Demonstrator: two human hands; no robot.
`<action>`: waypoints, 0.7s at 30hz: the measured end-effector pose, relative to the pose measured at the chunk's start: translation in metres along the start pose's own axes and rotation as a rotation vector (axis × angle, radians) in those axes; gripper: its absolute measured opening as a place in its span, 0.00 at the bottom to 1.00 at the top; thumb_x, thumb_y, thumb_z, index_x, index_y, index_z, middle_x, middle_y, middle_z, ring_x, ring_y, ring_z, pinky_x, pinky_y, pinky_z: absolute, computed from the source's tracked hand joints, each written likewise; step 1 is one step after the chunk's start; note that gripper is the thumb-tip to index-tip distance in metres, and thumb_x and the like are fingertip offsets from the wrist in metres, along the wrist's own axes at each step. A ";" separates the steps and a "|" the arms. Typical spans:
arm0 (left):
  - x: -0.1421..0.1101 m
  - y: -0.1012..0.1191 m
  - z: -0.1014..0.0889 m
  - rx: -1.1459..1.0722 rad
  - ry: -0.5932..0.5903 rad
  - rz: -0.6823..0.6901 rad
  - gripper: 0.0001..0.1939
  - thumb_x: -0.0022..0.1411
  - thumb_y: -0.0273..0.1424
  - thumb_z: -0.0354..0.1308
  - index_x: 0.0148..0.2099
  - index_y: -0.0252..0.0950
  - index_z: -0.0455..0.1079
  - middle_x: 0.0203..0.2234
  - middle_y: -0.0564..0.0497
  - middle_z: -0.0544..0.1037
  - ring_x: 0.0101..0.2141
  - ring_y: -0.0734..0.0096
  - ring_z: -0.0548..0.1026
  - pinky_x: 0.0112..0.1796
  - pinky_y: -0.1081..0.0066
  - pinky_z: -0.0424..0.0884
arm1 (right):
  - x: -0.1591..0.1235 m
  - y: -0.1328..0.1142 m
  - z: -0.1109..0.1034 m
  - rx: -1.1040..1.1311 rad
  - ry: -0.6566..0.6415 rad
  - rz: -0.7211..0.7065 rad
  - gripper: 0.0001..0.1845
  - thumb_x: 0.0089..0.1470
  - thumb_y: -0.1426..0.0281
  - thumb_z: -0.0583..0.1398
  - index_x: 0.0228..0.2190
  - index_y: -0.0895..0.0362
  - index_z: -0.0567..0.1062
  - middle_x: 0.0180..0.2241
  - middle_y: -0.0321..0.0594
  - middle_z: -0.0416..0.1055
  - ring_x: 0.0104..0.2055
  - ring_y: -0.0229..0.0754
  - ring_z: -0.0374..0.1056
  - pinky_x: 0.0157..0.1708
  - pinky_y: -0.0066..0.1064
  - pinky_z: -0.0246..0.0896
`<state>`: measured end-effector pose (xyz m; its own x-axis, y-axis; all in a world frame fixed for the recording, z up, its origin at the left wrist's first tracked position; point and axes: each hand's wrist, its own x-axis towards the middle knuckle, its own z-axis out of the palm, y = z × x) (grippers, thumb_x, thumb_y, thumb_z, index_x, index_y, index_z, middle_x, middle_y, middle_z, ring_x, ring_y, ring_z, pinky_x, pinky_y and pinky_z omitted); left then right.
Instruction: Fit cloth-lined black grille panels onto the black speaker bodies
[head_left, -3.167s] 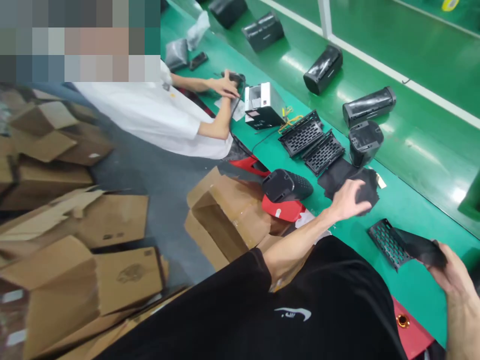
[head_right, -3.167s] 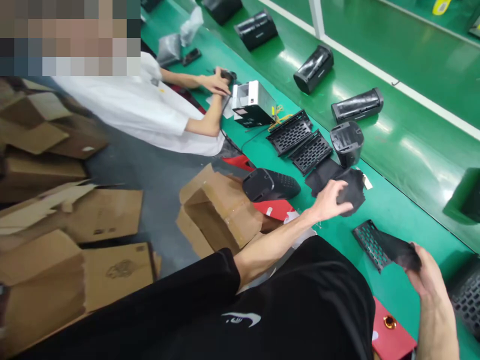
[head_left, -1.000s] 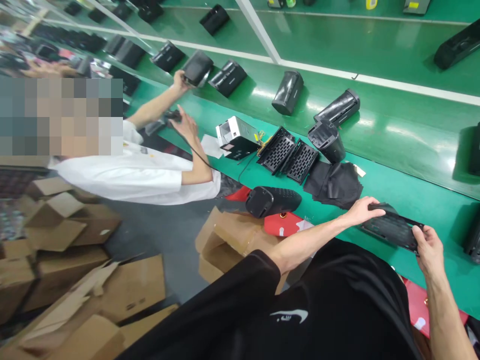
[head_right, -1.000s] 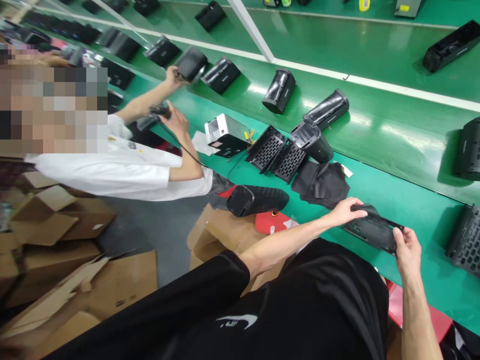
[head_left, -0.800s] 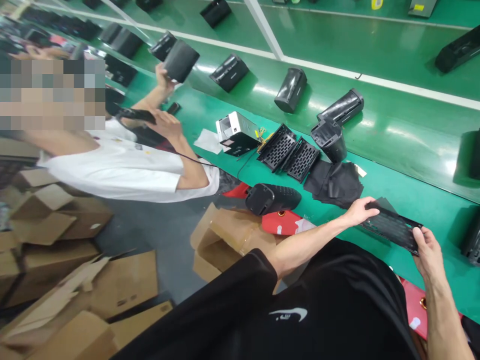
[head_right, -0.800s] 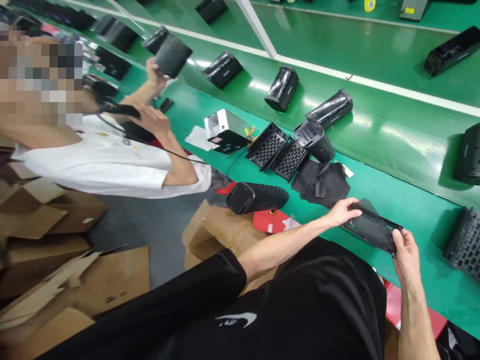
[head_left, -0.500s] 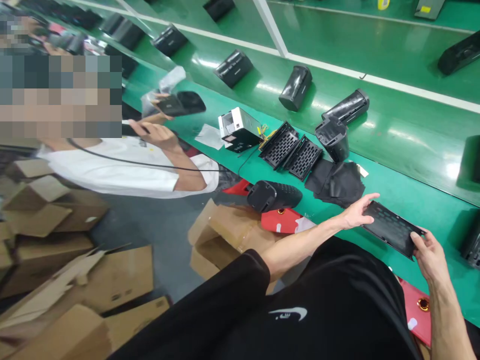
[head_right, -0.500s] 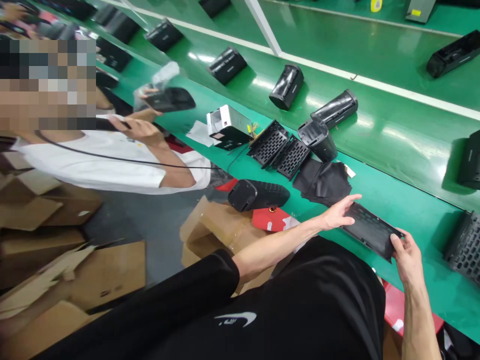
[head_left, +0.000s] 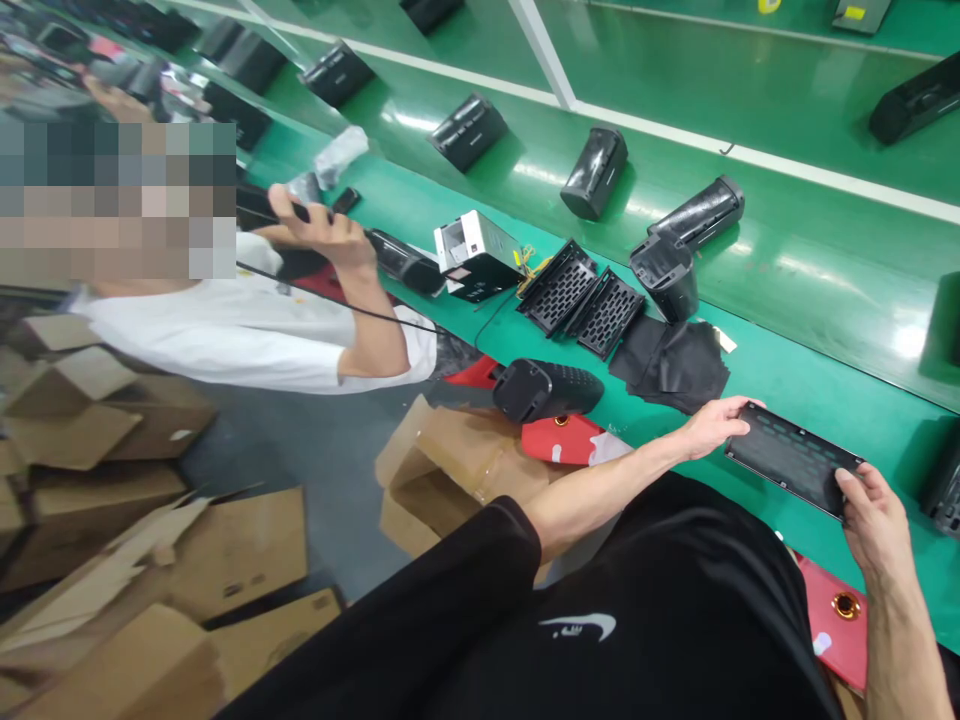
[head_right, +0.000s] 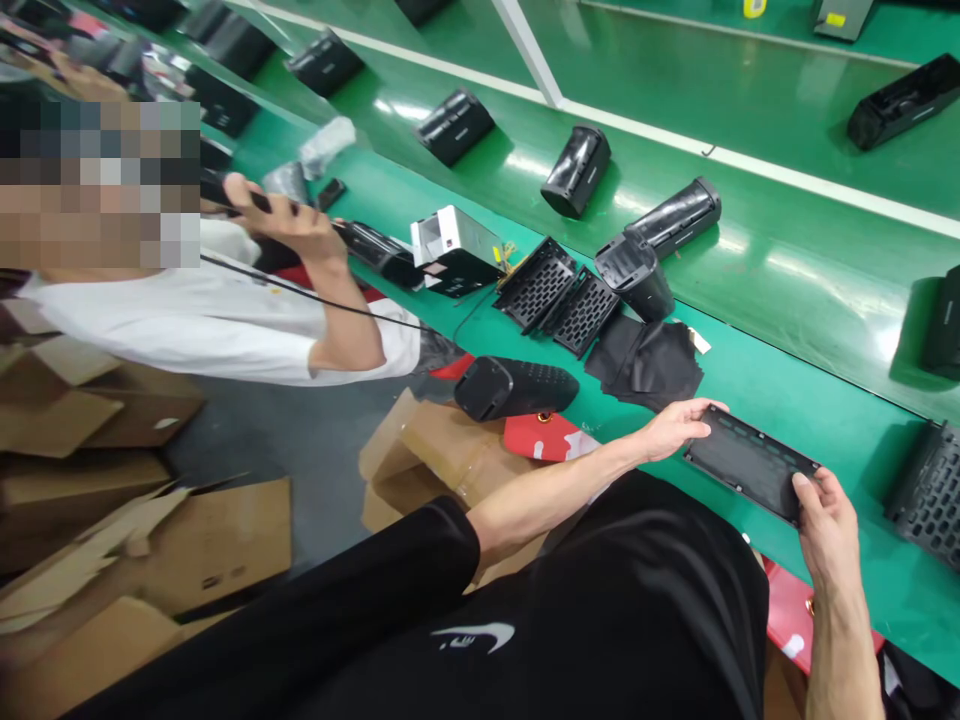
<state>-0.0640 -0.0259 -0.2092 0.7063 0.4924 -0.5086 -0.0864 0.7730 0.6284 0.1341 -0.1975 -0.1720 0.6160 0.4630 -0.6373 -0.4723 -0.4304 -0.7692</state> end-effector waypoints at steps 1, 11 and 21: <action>0.000 0.001 0.001 -0.002 0.003 -0.012 0.27 0.49 0.24 0.68 0.54 0.34 0.79 0.41 0.48 0.82 0.39 0.70 0.78 0.49 0.69 0.70 | -0.001 -0.001 0.000 0.008 0.001 0.004 0.33 0.33 0.56 0.79 0.37 0.51 0.72 0.24 0.26 0.69 0.23 0.35 0.64 0.19 0.24 0.56; -0.001 0.010 0.002 0.200 0.007 -0.011 0.22 0.63 0.37 0.67 0.56 0.34 0.78 0.38 0.51 0.81 0.36 0.72 0.75 0.44 0.72 0.69 | -0.008 -0.004 0.002 0.055 0.001 0.013 0.31 0.32 0.60 0.79 0.36 0.51 0.72 0.25 0.27 0.68 0.23 0.33 0.60 0.20 0.25 0.54; 0.006 0.004 -0.004 0.098 -0.021 0.025 0.29 0.53 0.39 0.74 0.55 0.33 0.77 0.42 0.46 0.82 0.40 0.68 0.78 0.47 0.69 0.71 | -0.007 -0.002 0.004 0.055 -0.003 0.020 0.32 0.32 0.56 0.79 0.35 0.52 0.71 0.22 0.23 0.63 0.18 0.28 0.47 0.16 0.23 0.41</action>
<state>-0.0630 -0.0183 -0.2118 0.7197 0.5018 -0.4798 -0.0358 0.7170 0.6962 0.1285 -0.1971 -0.1665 0.6045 0.4569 -0.6526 -0.5187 -0.3960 -0.7577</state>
